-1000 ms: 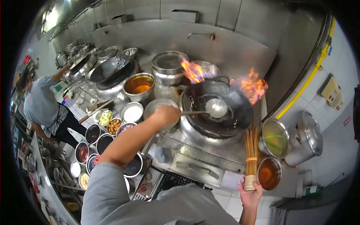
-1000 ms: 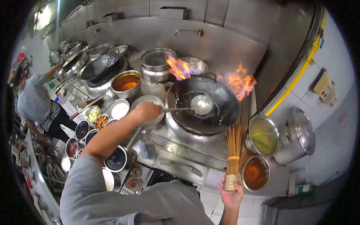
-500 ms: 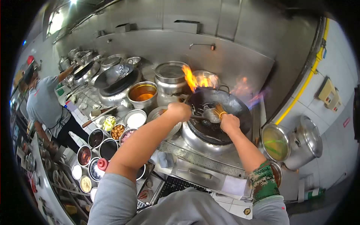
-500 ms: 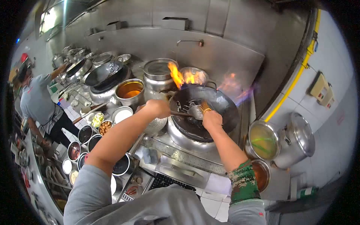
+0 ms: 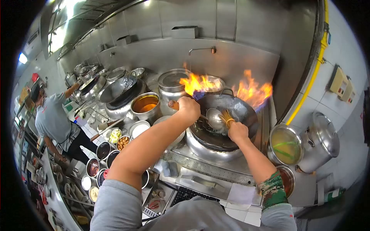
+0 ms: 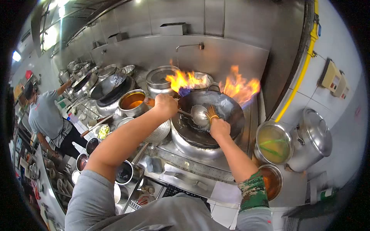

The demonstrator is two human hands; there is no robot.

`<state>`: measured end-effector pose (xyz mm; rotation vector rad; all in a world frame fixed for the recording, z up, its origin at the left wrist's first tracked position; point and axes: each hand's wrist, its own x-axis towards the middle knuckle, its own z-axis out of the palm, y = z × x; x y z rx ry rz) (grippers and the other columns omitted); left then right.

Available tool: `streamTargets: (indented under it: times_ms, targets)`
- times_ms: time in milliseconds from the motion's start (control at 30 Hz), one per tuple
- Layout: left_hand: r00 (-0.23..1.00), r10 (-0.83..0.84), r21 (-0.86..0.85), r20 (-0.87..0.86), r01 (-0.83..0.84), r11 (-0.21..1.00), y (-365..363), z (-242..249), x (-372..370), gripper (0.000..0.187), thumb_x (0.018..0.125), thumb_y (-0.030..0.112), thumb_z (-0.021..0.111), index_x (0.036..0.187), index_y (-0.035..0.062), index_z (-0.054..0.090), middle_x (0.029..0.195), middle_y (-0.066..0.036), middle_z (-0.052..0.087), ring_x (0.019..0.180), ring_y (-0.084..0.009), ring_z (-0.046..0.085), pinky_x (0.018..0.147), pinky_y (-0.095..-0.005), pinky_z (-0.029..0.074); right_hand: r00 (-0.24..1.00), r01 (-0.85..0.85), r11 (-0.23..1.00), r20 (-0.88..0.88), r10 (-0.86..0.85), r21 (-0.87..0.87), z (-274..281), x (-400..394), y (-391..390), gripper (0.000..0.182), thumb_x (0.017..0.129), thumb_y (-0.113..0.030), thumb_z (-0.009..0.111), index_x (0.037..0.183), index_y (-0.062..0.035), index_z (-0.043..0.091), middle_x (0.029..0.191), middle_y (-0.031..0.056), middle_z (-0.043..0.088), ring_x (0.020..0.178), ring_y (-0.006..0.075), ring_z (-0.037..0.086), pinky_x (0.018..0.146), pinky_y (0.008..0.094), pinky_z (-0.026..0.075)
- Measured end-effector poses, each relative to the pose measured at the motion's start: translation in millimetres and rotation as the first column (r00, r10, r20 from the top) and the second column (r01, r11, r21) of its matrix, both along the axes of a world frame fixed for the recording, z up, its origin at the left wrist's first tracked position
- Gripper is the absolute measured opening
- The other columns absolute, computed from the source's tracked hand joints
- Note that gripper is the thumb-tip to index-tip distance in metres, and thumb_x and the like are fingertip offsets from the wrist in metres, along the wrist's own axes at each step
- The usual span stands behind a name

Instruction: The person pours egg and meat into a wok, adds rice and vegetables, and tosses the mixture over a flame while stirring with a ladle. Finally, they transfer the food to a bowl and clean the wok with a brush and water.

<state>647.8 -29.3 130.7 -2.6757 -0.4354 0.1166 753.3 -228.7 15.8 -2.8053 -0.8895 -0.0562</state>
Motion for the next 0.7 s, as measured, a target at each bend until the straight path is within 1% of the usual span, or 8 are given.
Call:
streamTargets:
  times_ms: [167, 300, 367, 400, 467, 567, 667, 700]
  targets:
    - [1.0, -0.028, 0.041, 0.009, 0.028, 0.999, -5.7, 7.3, 9.5, 0.03, 0.092, 0.024, 0.055, 0.112, 0.0141, 0.074, 0.113, -0.008, 0.072, 0.105, -0.0248, 0.068, 0.081, -0.043, 0.051, 0.993, 0.003, 0.997, -0.114, 0.006, 0.079, -7.2, -11.5, -23.5, 0.025, 0.086, -0.015, 0.055, 0.104, -0.0049, 0.069, 0.1, 0.0218, 0.07, 0.095, 0.0385, 0.068, 0.085, 0.0475, 0.054]
    - [0.99, -0.12, 0.068, 0.076, 0.115, 0.991, 2.4, 23.1, -13.9, 0.021, 0.09, 0.022, 0.056, 0.094, 0.0138, 0.075, 0.1, -0.007, 0.073, 0.093, -0.0237, 0.07, 0.075, -0.0386, 0.051, 0.992, 0.113, 0.993, -0.062, -0.111, 0.018, 47.0, 23.4, -44.0, 0.025, 0.085, -0.015, 0.056, 0.105, -0.0081, 0.069, 0.099, 0.0216, 0.07, 0.098, 0.039, 0.067, 0.087, 0.0484, 0.052]
    - [0.922, -0.273, 0.357, 0.276, 0.166, 0.919, 18.5, 2.7, -39.5, 0.014, 0.086, 0.021, 0.057, 0.092, 0.0134, 0.068, 0.092, -0.006, 0.063, 0.096, -0.0224, 0.061, 0.077, -0.0406, 0.045, 0.988, 0.149, 0.974, 0.018, -0.154, 0.169, 70.7, 17.0, -67.8, 0.025, 0.086, -0.018, 0.057, 0.105, -0.0079, 0.069, 0.099, 0.0215, 0.07, 0.097, 0.0378, 0.067, 0.088, 0.0488, 0.052]
    - [0.909, -0.214, 0.296, 0.358, 0.106, 0.949, 42.4, -24.5, -43.0, 0.015, 0.087, 0.02, 0.056, 0.095, 0.0123, 0.066, 0.095, -0.007, 0.06, 0.102, -0.023, 0.057, 0.077, -0.0393, 0.046, 0.987, 0.113, 0.959, 0.081, -0.138, 0.258, 64.1, 23.0, -78.7, 0.029, 0.086, -0.023, 0.06, 0.108, -0.0076, 0.069, 0.103, 0.021, 0.07, 0.097, 0.0382, 0.067, 0.087, 0.0484, 0.052]
    - [0.999, 0.02, -0.047, -0.044, -0.022, 0.999, 77.2, -49.5, -60.3, 0.02, 0.087, 0.016, 0.055, 0.093, 0.008, 0.073, 0.097, -0.012, 0.072, 0.097, -0.0254, 0.069, 0.08, -0.0391, 0.055, 0.993, 0.064, 0.911, 0.064, -0.098, 0.408, 64.2, 19.6, -82.8, 0.035, 0.085, -0.027, 0.062, 0.114, -0.0078, 0.067, 0.106, 0.021, 0.069, 0.1, 0.0389, 0.066, 0.088, 0.0477, 0.051]
    - [0.996, 0.087, -0.171, 0.007, -0.084, 0.982, 101.2, -76.2, -81.6, 0.023, 0.084, 0.016, 0.057, 0.095, 0.0073, 0.074, 0.098, -0.016, 0.073, 0.093, -0.0318, 0.071, 0.08, -0.0439, 0.057, 0.984, 0.109, 0.799, -0.176, -0.004, 0.591, 43.1, 17.5, -78.8, 0.049, 0.085, -0.033, 0.066, 0.127, -0.008, 0.062, 0.11, 0.0207, 0.068, 0.107, 0.0392, 0.063, 0.093, 0.0443, 0.049]
    - [0.989, 0.093, -0.242, 0.118, -0.062, 0.968, 104.0, -92.9, -101.6, 0.021, 0.085, 0.017, 0.057, 0.095, 0.0091, 0.074, 0.093, -0.018, 0.072, 0.089, -0.0349, 0.071, 0.078, -0.0457, 0.056, 0.803, 0.245, 0.899, -0.596, 0.022, 0.363, 36.1, 15.6, -71.7, 0.05, 0.085, -0.033, 0.065, 0.128, -0.0083, 0.062, 0.096, 0.0156, 0.072, 0.071, 0.0276, 0.07, 0.067, 0.0361, 0.056]
    - [0.983, 0.107, -0.259, 0.15, -0.065, 0.964, 105.4, -94.1, -111.9, 0.02, 0.085, 0.017, 0.057, 0.096, 0.0099, 0.073, 0.09, -0.019, 0.072, 0.086, -0.0357, 0.071, 0.077, -0.0466, 0.056, 0.833, 0.254, 0.907, -0.553, -0.028, 0.336, 35.0, 19.0, -74.3, 0.05, 0.085, -0.032, 0.064, 0.129, -0.0084, 0.061, 0.093, 0.0144, 0.072, 0.066, 0.0252, 0.069, 0.062, 0.0352, 0.055]
